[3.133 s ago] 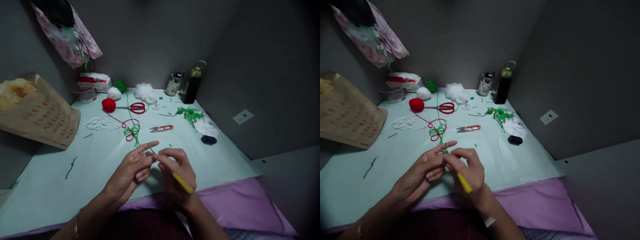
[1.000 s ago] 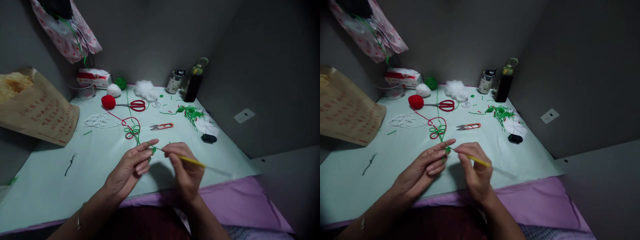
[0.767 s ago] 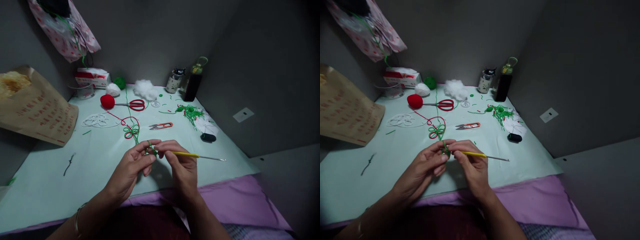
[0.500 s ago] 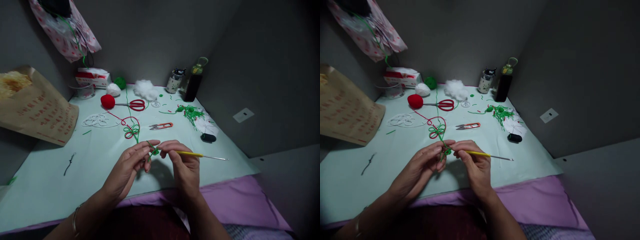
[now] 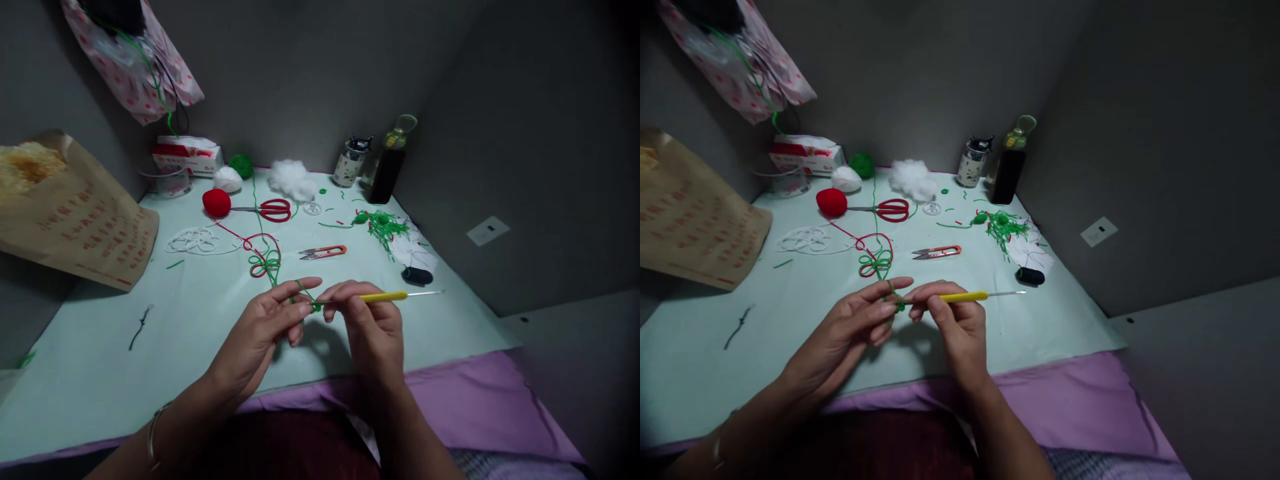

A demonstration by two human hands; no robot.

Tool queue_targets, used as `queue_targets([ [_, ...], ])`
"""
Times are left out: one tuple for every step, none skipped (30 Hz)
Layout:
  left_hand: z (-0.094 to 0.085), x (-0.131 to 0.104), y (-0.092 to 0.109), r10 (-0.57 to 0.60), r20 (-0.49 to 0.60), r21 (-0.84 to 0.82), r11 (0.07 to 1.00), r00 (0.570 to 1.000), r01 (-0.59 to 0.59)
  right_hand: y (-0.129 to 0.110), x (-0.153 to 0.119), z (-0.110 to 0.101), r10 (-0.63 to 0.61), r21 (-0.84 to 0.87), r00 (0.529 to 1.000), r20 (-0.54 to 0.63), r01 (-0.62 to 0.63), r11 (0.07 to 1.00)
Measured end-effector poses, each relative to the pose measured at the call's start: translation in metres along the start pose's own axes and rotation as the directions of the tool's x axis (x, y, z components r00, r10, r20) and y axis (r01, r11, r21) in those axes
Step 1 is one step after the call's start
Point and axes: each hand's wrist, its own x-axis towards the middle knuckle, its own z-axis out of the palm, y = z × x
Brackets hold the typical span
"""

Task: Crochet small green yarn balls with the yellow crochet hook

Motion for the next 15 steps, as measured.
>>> queue_targets([
  [0.000,0.000,0.001,0.003,-0.002,-0.011,1.000,1.000,-0.003,-0.001,-0.001,-0.001,0.005,-0.001,1.000,0.013,-0.005,1.000],
  [0.000,-0.001,0.001,0.012,-0.011,-0.010,1.000,1.000,-0.013,-0.002,-0.002,-0.002,-0.014,-0.038,1.000,0.023,0.015,0.999],
  [0.000,-0.001,0.000,0.029,-0.025,0.001,1.000,0.999,-0.029,-0.003,-0.004,-0.002,-0.062,-0.108,0.997,0.038,0.066,0.992],
  [0.000,-0.001,-0.001,0.049,-0.039,0.019,0.999,0.998,-0.048,-0.003,-0.006,-0.002,-0.138,-0.204,0.988,0.066,0.149,0.968],
  [0.000,-0.001,-0.003,0.067,-0.049,0.035,0.997,0.997,-0.066,-0.004,-0.008,-0.001,-0.223,-0.319,0.969,0.110,0.247,0.915],
  [0.000,-0.001,-0.005,0.080,-0.053,0.041,0.996,0.995,-0.078,-0.004,-0.010,-0.001,-0.306,-0.433,0.937,0.169,0.350,0.831],
  [0.000,-0.001,-0.007,0.078,-0.049,0.030,0.997,0.996,-0.076,-0.003,-0.012,0.000,-0.370,-0.527,0.899,0.234,0.437,0.729],
  [0.000,0.000,-0.008,0.058,-0.036,0.000,0.998,0.998,-0.058,-0.003,-0.014,0.000,-0.409,-0.593,0.866,0.286,0.496,0.635],
  [0.000,0.000,-0.009,0.021,-0.014,-0.041,0.999,1.000,-0.022,-0.003,-0.014,0.001,-0.424,-0.630,0.850,0.312,0.519,0.577],
  [-0.001,0.001,-0.009,-0.021,0.008,-0.085,0.996,1.000,0.022,-0.003,-0.014,0.001,-0.423,-0.641,0.854,0.305,0.512,0.572],
  [-0.001,0.001,-0.009,-0.061,0.027,-0.123,0.990,0.998,0.064,-0.003,-0.014,0.001,-0.409,-0.623,0.874,0.263,0.478,0.620],
  [-0.001,0.001,-0.009,-0.089,0.039,-0.151,0.984,0.995,0.094,-0.004,-0.013,0.001,-0.384,-0.572,0.902,0.196,0.423,0.702],
  [-0.002,0.002,-0.008,-0.099,0.040,-0.166,0.981,0.994,0.104,-0.005,-0.011,0.001,-0.341,-0.494,0.933,0.119,0.353,0.794],
  [-0.002,0.002,-0.007,-0.091,0.033,-0.169,0.981,0.995,0.096,-0.006,-0.009,0.001,-0.288,-0.399,0.956,0.053,0.285,0.872],
  [-0.001,0.002,-0.006,-0.074,0.025,-0.161,0.984,0.997,0.077,-0.007,-0.007,0.001,-0.233,-0.307,0.972,0.010,0.225,0.925],
])
